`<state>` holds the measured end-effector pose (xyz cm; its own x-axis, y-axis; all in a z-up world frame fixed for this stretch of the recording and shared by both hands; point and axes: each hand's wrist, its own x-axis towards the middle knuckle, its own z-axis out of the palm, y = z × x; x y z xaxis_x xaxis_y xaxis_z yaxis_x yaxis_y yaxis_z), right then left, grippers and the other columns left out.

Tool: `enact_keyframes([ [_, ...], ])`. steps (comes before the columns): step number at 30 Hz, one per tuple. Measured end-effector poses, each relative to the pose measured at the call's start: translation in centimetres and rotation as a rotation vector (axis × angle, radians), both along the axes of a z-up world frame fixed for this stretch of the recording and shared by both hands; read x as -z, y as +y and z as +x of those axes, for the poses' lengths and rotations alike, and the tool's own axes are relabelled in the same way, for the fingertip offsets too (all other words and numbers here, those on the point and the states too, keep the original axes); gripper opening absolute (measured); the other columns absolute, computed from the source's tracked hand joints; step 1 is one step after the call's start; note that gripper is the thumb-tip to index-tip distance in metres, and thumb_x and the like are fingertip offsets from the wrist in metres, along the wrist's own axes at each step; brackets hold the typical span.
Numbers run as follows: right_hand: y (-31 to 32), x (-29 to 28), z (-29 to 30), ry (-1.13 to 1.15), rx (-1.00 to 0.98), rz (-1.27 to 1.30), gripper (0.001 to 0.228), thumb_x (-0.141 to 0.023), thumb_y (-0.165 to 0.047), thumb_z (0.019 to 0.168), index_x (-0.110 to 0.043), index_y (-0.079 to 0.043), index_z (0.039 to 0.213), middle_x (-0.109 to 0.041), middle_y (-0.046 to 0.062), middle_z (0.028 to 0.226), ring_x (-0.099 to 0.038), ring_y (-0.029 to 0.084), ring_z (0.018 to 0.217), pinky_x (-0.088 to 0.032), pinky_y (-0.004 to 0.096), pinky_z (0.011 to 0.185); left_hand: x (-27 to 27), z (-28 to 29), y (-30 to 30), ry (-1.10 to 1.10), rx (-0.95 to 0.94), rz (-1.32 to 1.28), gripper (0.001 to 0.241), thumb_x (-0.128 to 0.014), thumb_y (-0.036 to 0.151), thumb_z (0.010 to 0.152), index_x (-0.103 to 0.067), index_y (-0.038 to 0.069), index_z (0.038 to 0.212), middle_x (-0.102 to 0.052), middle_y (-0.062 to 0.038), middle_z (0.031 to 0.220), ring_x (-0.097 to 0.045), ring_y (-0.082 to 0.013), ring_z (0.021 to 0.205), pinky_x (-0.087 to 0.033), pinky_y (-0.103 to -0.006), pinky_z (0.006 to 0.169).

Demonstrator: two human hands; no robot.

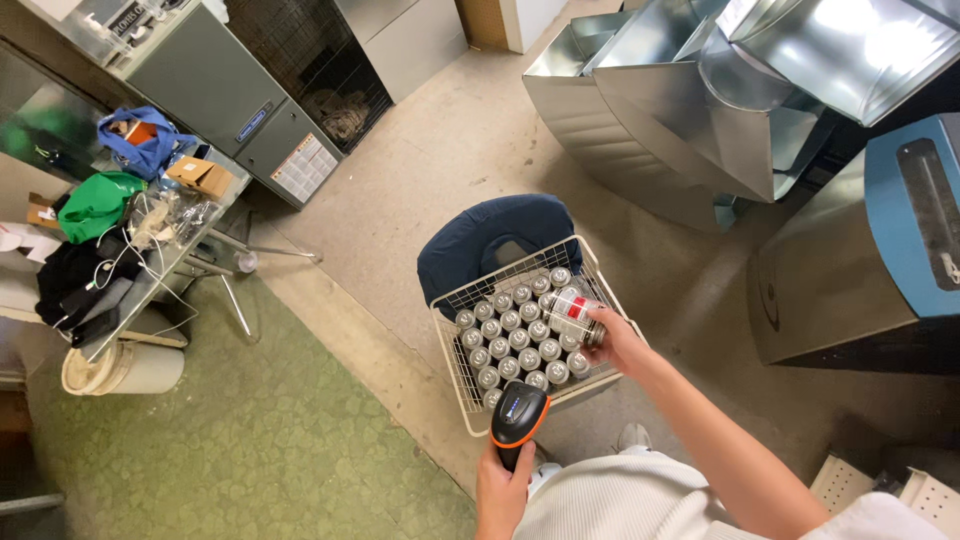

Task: The person scans cans from a basket using a scanner and places them onto a shelf.

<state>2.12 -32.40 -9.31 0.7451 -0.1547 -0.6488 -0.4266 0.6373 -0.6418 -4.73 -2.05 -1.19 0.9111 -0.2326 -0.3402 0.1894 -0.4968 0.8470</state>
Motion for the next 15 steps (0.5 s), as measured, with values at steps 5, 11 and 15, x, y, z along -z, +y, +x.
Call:
enact_keyframes([
  [5,-0.4,-2.3,-1.0,0.056,-0.189,-0.102,0.048,-0.038,-0.041,0.101,-0.062,-0.002,0.117,-0.065,0.017,0.082,-0.06,0.026,0.057,-0.052,0.032,0.049,-0.4,0.3,1.0,0.065,-0.024,0.009,0.032,-0.072,0.04,0.089,-0.069,0.011,0.103,-0.06,-0.005,0.054,-0.063,-0.0167,0.046,-0.05,-0.034,0.052],
  [11,1.3,-1.5,-1.6,-0.045,-0.12,0.55,0.055,-0.055,-0.056,0.087,-0.059,-0.005,0.109,-0.064,0.023,0.078,-0.053,0.018,0.05,-0.041,0.02,0.038,0.3,1.2,2.2,-0.094,0.027,0.024,0.036,-0.071,0.045,0.087,-0.071,0.012,0.102,-0.067,-0.006,0.068,-0.064,-0.0187,0.066,-0.05,-0.0344,0.067],
  [15,3.3,-1.9,-0.3,0.093,-0.072,0.687,0.063,-0.068,-0.057,0.077,-0.063,-0.004,0.111,-0.069,0.028,0.093,-0.052,0.016,0.043,-0.052,0.022,0.042,-0.9,2.0,2.4,-0.015,0.035,0.004,0.035,-0.072,0.043,0.088,-0.07,0.014,0.106,-0.063,-0.005,0.057,-0.062,-0.0179,0.051,-0.049,-0.0337,0.059],
])
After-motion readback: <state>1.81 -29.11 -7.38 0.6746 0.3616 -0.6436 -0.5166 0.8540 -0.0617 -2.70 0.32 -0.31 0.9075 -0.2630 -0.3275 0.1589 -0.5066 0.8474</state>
